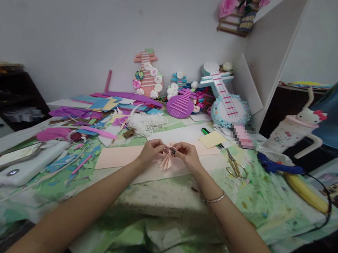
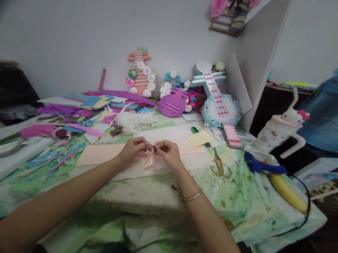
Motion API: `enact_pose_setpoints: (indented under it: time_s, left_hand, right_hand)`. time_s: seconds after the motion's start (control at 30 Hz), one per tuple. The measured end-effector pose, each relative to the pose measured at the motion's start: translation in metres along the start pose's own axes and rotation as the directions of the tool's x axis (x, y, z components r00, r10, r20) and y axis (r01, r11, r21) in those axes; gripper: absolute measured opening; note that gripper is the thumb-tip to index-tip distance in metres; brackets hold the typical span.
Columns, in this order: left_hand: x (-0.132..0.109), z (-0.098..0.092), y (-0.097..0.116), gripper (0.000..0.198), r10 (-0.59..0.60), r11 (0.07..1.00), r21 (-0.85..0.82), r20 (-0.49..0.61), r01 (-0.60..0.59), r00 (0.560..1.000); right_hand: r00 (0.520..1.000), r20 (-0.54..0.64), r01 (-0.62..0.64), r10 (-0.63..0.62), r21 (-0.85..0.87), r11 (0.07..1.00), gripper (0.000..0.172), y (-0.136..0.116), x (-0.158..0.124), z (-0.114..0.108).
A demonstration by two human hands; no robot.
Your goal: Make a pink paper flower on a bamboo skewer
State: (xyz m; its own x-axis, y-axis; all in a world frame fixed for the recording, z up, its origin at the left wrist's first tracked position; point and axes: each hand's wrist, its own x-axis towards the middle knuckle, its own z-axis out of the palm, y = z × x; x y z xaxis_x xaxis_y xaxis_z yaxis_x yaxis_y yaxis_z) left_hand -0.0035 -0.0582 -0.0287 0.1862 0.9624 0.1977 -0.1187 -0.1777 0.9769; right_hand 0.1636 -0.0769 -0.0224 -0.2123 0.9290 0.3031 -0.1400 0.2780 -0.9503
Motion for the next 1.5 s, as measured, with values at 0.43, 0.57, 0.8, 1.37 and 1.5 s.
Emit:
enact_pose_setpoints:
  time_s: [0.43, 0.57, 0.8, 1.37, 1.5]
  left_hand:
    - [-0.006, 0.001, 0.019, 0.008, -0.187, 0.846, -0.470, 0.185, 0.254, 0.965]
    - [-0.007, 0.002, 0.018, 0.009, -0.181, 0.843, -0.457, 0.255, 0.283, 0.950]
    - [-0.006, 0.005, 0.017, 0.008, -0.162, 0.827, -0.493, 0.250, 0.269, 0.955]
    - [-0.010, 0.005, 0.017, 0.010, -0.051, 0.991, -0.111, 0.187, 0.073, 0.981]
    - [-0.010, 0.004, 0.016, 0.012, -0.074, 0.993, -0.071, 0.194, 0.089, 0.978]
  right_hand:
    - [0.987, 0.155, -0.100, 0.046, 0.366, 0.925, 0.026, -0.012, -0.006, 0.001]
    - [0.983, 0.176, -0.102, 0.044, 0.335, 0.937, 0.033, -0.009, -0.005, 0.003]
    - [0.990, 0.142, -0.032, -0.009, 0.285, 0.958, 0.037, -0.003, -0.002, 0.006]
    - [0.994, -0.020, -0.107, 0.109, 0.060, 0.992, 0.032, 0.000, 0.001, 0.006]
    - [0.992, 0.005, -0.130, 0.130, 0.009, 0.992, 0.026, -0.002, 0.000, 0.006]
